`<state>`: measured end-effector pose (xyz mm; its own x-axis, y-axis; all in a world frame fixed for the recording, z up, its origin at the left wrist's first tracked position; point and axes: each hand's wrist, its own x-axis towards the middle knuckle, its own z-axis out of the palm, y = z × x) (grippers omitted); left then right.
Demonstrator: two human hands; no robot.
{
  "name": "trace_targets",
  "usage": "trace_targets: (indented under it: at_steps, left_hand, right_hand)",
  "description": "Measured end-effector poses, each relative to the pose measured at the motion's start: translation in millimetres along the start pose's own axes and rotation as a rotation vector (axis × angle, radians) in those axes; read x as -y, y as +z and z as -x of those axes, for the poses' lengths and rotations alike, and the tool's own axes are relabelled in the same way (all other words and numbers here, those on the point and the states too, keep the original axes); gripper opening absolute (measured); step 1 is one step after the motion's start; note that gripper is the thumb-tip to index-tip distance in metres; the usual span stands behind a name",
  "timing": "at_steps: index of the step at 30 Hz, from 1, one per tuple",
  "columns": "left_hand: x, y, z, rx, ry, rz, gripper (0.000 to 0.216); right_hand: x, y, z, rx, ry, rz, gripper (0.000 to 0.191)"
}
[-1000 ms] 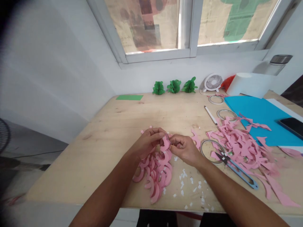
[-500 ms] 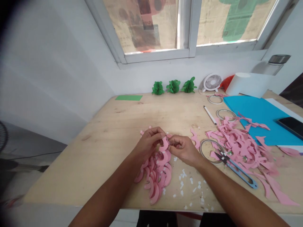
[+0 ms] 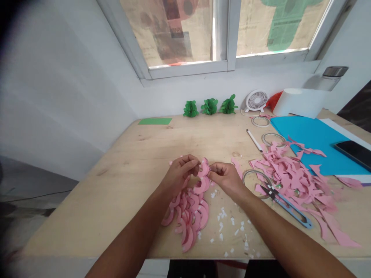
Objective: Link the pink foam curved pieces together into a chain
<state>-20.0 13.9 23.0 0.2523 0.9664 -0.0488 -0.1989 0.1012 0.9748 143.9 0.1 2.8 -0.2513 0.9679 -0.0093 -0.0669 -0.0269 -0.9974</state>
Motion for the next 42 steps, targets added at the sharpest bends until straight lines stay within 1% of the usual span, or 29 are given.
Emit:
trace_targets:
  at_steps: [3,7,11,14,17,20,24,30,35,38,42]
  left_hand:
    - [0.4,1.8,0.5,0.003,-0.009,-0.054,0.018]
    - [0.5,6.2,1.1,0.031,-0.042,-0.079,0.016]
    - [-0.4,7.5,2.1,0.025,0.017,-0.157,0.017]
    - [-1.0,8.0,4.4,0.024,0.113,-0.358,0.029]
    - [1.1,10.3,7.5,0.061,0.191,-0.565,0.046]
    - [4.5,13.2,9.3,0.088,0.221,-0.649,0.052]
    - [3.8,13.8,9.5,0.100,0.202,-0.637,0.044]
    - [-0.3,10.4,8.0,0.101,0.175,-0.577,0.036]
    - [5.5,9.2,5.8,0.075,0.155,-0.571,0.026]
    - [8.8,8.4,4.2,0.061,0.166,-0.569,0.018]
    - [11.1,7.3,2.9,0.016,0.163,-0.576,0.012]
  right_hand:
    - [1.5,-0.5,-0.2,-0.082,0.020,0.012,0.025]
    - [6.2,-0.3,0.2,-0.153,0.050,0.054,0.026]
    - [6.1,-1.4,-0.1,-0.188,0.044,0.058,0.023]
    - [2.8,-3.1,-1.0,-0.206,0.022,0.066,0.022]
    - [1.3,-4.3,-1.6,-0.222,0.005,0.102,0.020]
    - [2.1,-4.9,-1.6,-0.234,0.000,0.146,0.020]
    - [3.2,-5.2,-1.4,-0.241,-0.008,0.197,0.021]
    - [6.4,-3.4,-0.3,-0.244,0.002,0.162,0.024]
    - [6.3,-2.9,-0.1,-0.251,0.006,0.172,0.022]
    - [4.0,-3.5,-0.6,-0.253,0.008,0.170,0.020]
    - [2.3,-4.1,-1.0,-0.257,0.003,0.162,0.019]
